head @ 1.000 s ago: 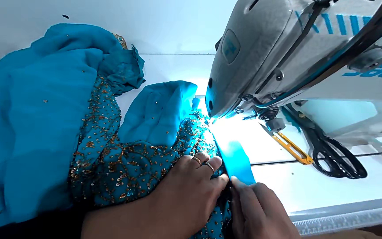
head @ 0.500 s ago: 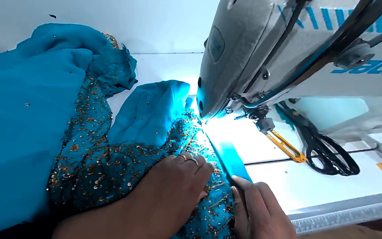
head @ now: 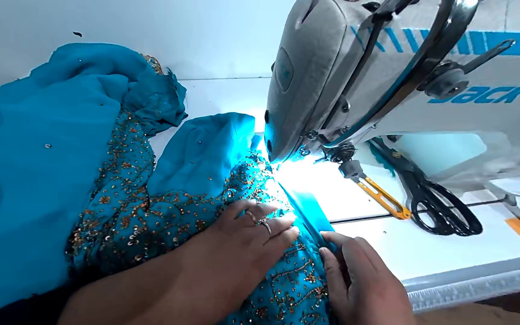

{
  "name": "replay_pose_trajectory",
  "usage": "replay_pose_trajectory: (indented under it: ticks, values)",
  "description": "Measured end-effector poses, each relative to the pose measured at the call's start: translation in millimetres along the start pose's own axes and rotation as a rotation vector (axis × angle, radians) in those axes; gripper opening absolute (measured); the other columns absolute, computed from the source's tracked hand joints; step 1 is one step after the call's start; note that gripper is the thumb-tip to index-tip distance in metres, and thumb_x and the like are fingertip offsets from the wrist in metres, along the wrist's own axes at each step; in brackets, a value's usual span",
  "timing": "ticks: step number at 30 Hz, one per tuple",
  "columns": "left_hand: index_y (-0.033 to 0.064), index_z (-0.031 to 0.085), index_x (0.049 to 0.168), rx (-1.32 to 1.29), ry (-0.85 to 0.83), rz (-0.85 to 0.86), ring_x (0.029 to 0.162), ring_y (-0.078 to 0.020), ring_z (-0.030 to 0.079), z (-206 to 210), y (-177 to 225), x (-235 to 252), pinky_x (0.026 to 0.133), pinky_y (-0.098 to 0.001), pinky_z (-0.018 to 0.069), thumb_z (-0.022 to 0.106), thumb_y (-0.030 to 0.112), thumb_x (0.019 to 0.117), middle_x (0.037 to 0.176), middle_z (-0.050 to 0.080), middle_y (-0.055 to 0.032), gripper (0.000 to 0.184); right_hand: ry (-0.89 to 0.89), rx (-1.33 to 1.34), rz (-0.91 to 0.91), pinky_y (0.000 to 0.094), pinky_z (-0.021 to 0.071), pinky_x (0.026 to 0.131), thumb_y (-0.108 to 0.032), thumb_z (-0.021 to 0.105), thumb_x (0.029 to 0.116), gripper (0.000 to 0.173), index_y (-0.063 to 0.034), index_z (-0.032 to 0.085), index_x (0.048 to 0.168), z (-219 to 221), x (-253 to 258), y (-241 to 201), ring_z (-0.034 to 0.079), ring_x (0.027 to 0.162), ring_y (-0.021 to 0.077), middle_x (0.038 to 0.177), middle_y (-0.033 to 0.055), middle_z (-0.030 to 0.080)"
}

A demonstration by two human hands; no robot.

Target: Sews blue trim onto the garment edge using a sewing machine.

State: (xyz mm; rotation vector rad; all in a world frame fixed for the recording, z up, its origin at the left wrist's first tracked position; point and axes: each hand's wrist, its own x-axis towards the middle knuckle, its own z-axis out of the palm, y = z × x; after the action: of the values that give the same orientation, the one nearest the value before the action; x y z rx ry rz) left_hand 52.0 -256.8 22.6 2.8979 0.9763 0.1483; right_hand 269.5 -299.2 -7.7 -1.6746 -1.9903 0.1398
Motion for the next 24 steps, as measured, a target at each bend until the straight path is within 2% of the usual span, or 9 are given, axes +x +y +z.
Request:
replay_pose_trajectory:
  ticks: [2,5,7,10,13,17,20,22,24]
  values:
    - [0.0085,0.058,0.141,-0.045,0.072,0.038,0.139,-0.0264,0.052,6,6,1,0.11,-0.0452,0.0447,0.059,0.001,0.0866,0.146,0.059,-0.0058,0.055,-0.029,-0.007,-0.002,0.0339,0.0545,0.054,-0.007,0.06,0.0941,0.028,0.0038,0.07,0.119,-2,1,-2,0.063,0.061,0.0217,0.087,0.0144,0.067]
    - [0.0001,0.063,0.134,-0.058,0.114,0.006,0.129,-0.0286,0.062,15,19,3,0.105,-0.0402,0.0507,0.046,0.009,0.0985,0.14,0.063,-0.0154,0.04,-0.088,-0.035,-0.01,0.0394,0.0544,0.054,-0.002,0.059,0.0905,0.036,-0.0012,0.07,0.124,-10,6,-6,0.065,0.066,0.0277,0.088,0.0163,0.065]
    - [0.0046,0.068,0.129,-0.049,0.164,-0.058,0.123,-0.0287,0.066,20,26,5,0.097,-0.0412,0.054,0.04,0.031,0.1074,0.136,0.066,-0.0149,0.044,-0.045,-0.108,-0.097,0.0388,0.0534,0.056,0.001,0.058,0.0876,0.038,-0.0109,0.077,0.118,-10,11,-4,0.065,0.071,0.0308,0.085,0.0159,0.063]
    - [0.0166,0.07,0.126,-0.03,0.199,-0.122,0.118,-0.0336,0.066,25,27,5,0.085,-0.0443,0.0572,0.049,0.042,0.1016,0.136,0.065,-0.0135,0.042,-0.01,-0.181,-0.236,0.039,0.0505,0.058,-0.005,0.057,0.0904,0.039,-0.0192,0.079,0.118,0,16,9,0.063,0.073,0.0319,0.085,0.015,0.063]
    - [0.0176,0.059,0.142,-0.074,0.129,-0.176,0.123,-0.0442,0.061,19,22,0,0.086,-0.054,0.0566,0.061,0.05,0.0931,0.14,0.061,-0.0184,0.059,-0.072,-0.212,-0.262,0.0418,0.0506,0.058,-0.003,0.058,0.0868,0.046,-0.0159,0.074,0.127,1,15,18,0.064,0.075,0.0349,0.089,0.0168,0.063]
    - [0.0099,0.047,0.152,-0.031,-0.036,-0.183,0.127,-0.0423,0.058,5,13,-4,0.083,-0.0565,0.0545,0.064,0.059,0.0879,0.15,0.054,-0.0117,0.082,-0.124,-0.194,-0.253,0.0411,0.0523,0.059,0.003,0.06,0.0854,0.044,-0.0077,0.074,0.126,-6,8,19,0.065,0.076,0.0338,0.089,0.0164,0.065]
    - [0.0135,0.036,0.159,-0.1,-0.188,-0.163,0.137,-0.0404,0.048,-5,7,0,0.094,-0.0608,0.0454,0.066,0.057,0.0888,0.163,0.04,-0.0055,0.088,-0.111,-0.167,-0.229,0.0396,0.0525,0.059,0.002,0.06,0.0835,0.041,-0.0039,0.075,0.121,-6,8,14,0.065,0.077,0.0323,0.09,0.0154,0.065]
    - [0.0157,0.032,0.162,-0.139,-0.211,-0.127,0.135,-0.0401,0.048,-7,3,3,0.093,-0.0623,0.0419,0.071,0.056,0.0854,0.166,0.034,-0.004,0.095,-0.087,-0.093,-0.18,0.0395,0.0543,0.063,0.0,0.061,0.0817,0.039,-0.0031,0.076,0.117,-7,9,10,0.066,0.079,0.0315,0.092,0.0163,0.066]
    - [0.0168,0.028,0.163,-0.156,-0.264,-0.124,0.138,-0.0411,0.044,-8,4,6,0.096,-0.0638,0.0383,0.072,0.054,0.0848,0.168,0.029,-0.0039,0.098,-0.03,-0.013,-0.138,0.0354,0.0551,0.068,-0.004,0.061,0.0858,0.032,-0.0042,0.077,0.113,-8,9,6,0.065,0.082,0.0276,0.097,0.0163,0.066]
